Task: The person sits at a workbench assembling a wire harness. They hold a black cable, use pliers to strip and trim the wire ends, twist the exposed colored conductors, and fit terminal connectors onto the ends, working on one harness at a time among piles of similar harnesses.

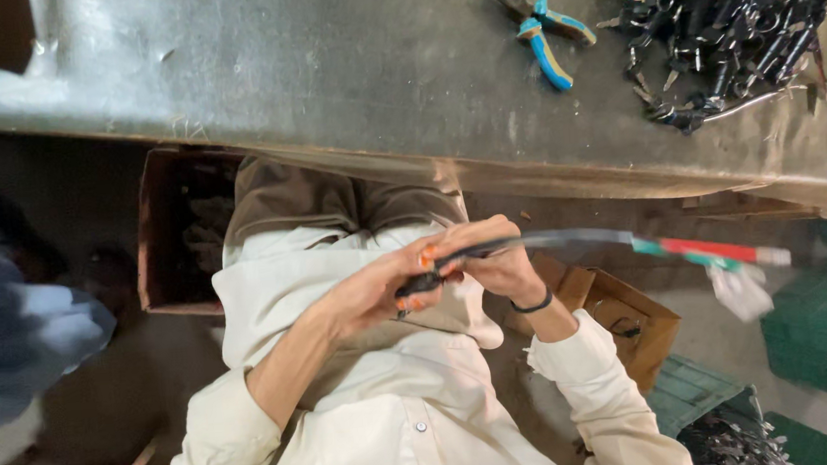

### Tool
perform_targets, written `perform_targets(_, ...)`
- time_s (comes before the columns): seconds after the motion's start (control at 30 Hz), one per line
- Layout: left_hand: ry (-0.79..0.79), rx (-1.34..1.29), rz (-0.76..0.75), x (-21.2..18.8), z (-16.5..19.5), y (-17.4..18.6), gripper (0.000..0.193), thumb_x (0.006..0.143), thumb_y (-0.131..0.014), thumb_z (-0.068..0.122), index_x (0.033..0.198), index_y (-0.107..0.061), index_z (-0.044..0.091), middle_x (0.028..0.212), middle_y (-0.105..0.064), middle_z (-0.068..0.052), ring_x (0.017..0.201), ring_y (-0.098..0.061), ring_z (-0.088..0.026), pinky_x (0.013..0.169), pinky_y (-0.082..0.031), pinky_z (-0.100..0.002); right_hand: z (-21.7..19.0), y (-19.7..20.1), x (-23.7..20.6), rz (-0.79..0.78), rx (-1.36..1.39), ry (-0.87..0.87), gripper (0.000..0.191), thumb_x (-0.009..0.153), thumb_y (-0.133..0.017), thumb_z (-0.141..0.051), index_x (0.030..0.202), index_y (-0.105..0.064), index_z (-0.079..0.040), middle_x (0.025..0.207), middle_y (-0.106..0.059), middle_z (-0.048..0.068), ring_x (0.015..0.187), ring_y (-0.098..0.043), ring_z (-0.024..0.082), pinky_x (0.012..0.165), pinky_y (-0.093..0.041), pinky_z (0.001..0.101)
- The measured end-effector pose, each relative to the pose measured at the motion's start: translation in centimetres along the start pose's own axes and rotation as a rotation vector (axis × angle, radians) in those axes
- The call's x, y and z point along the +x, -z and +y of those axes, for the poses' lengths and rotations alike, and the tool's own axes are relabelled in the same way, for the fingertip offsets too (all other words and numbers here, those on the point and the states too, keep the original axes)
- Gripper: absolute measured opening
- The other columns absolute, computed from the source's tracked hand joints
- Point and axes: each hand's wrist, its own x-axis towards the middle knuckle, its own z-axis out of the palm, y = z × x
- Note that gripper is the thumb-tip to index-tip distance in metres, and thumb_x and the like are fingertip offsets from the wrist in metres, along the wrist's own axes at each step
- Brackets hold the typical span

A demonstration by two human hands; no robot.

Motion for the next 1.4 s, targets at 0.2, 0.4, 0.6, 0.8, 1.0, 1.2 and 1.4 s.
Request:
perform_targets(0.2, -0.645, 1.492, 0.611, -0.3, -1.3, -1.0, 0.056, 0.103, -0.059, 0.018, 0.156, -0.044, 0.013, 0.113, -0.056, -0.008, 0.103, -0.049, -0.022, 0.096, -0.038, -0.032, -0.2, -0.9, 1.3, 0.139, 0.282, -0.164, 0.013, 0.089, -0.078, -0.001, 0.099, -0.074, 0.006, 0.1, -0.071, 0.012, 0.082, -0.072, 0.018, 0.071, -0.061, 0.0298)
perform_targets(0.4, -0.421, 2.131, 0.71, -0.8, -0.8, -2.1, 0.062, 0.094, -0.068, 0.02, 0.152, -0.049, 0.011, 0.095, -0.057, -0.005, 0.092, -0.052, -0.025, 0.082, -0.033, -0.04, -5.2, -2.2, 2.4, 0.135, 0.248, -0.316, 0.012, 0.09, -0.078, -0.004, 0.098, -0.075, 0.005, 0.101, -0.071, 0.01, 0.088, -0.074, 0.02, 0.076, -0.061, 0.0317)
perform_targets(0.6, -0.862, 1.491, 0.706, -1.6, 1.2, -4.7, 0.058, 0.1, -0.071, 0.017, 0.15, -0.046, 0.003, 0.113, -0.065, -0.007, 0.098, -0.053, -0.025, 0.095, -0.041, -0.036, -10.4, 5.9, 9.3, 0.288, -1.01, 0.174, 0.022, 0.083, -0.089, -0.026, 0.09, -0.074, -0.011, 0.095, -0.075, 0.008, 0.089, -0.073, 0.026, 0.077, -0.055, 0.0333)
perform_targets(0.8, -0.799, 1.442, 0.817, -3.4, 3.6, -4.7, 0.039, 0.101, -0.071, 0.023, 0.131, -0.055, 0.003, 0.105, -0.074, -0.001, 0.098, -0.059, -0.024, 0.095, -0.042, -0.036, -10.3, 9.1, 11.6, 0.391, -1.421, -0.013, 0.022, 0.079, -0.081, -0.02, 0.083, -0.065, -0.005, 0.091, -0.067, 0.013, 0.089, -0.067, 0.035, 0.073, -0.051, 0.0439)
perform_targets(1.0, -0.755, 1.552, 0.846, -3.8, 4.4, -2.7, 0.034, 0.103, -0.068, 0.022, 0.129, -0.057, 0.003, 0.094, -0.069, -0.004, 0.086, -0.054, -0.025, 0.096, -0.032, -0.04, -8.0, -0.1, 2.4, 0.011, -0.244, -0.318, 0.027, 0.083, -0.059, -0.006, 0.11, -0.062, -0.004, 0.091, -0.067, 0.008, 0.084, -0.068, 0.017, 0.08, -0.054, 0.031)
perform_targets(1.2, -0.583, 1.599, 0.805, -3.9, 3.9, -2.0, 0.023, 0.105, -0.062, 0.022, 0.12, -0.058, 0.006, 0.075, -0.069, -0.001, 0.062, -0.053, -0.023, 0.085, -0.028, -0.043, -3.8, -6.8, -0.3, -0.029, -0.456, -0.291, 0.045, 0.081, -0.061, 0.006, 0.123, -0.047, -0.001, 0.111, -0.052, 0.024, 0.093, -0.053, 0.031, 0.082, -0.048, 0.0422)
perform_targets(1.4, -0.527, 1.681, 0.846, -4.2, 2.7, -2.3, 0.026, 0.103, -0.064, 0.024, 0.12, -0.059, 0.006, 0.065, -0.062, -0.005, 0.062, -0.044, -0.03, 0.087, -0.03, -0.042, -1.9, -4.9, 2.5, 0.002, -0.569, 0.232, 0.041, 0.094, -0.06, 0.003, 0.127, -0.036, 0.002, 0.129, -0.053, 0.023, 0.104, -0.059, 0.032, 0.086, -0.054, 0.0408)
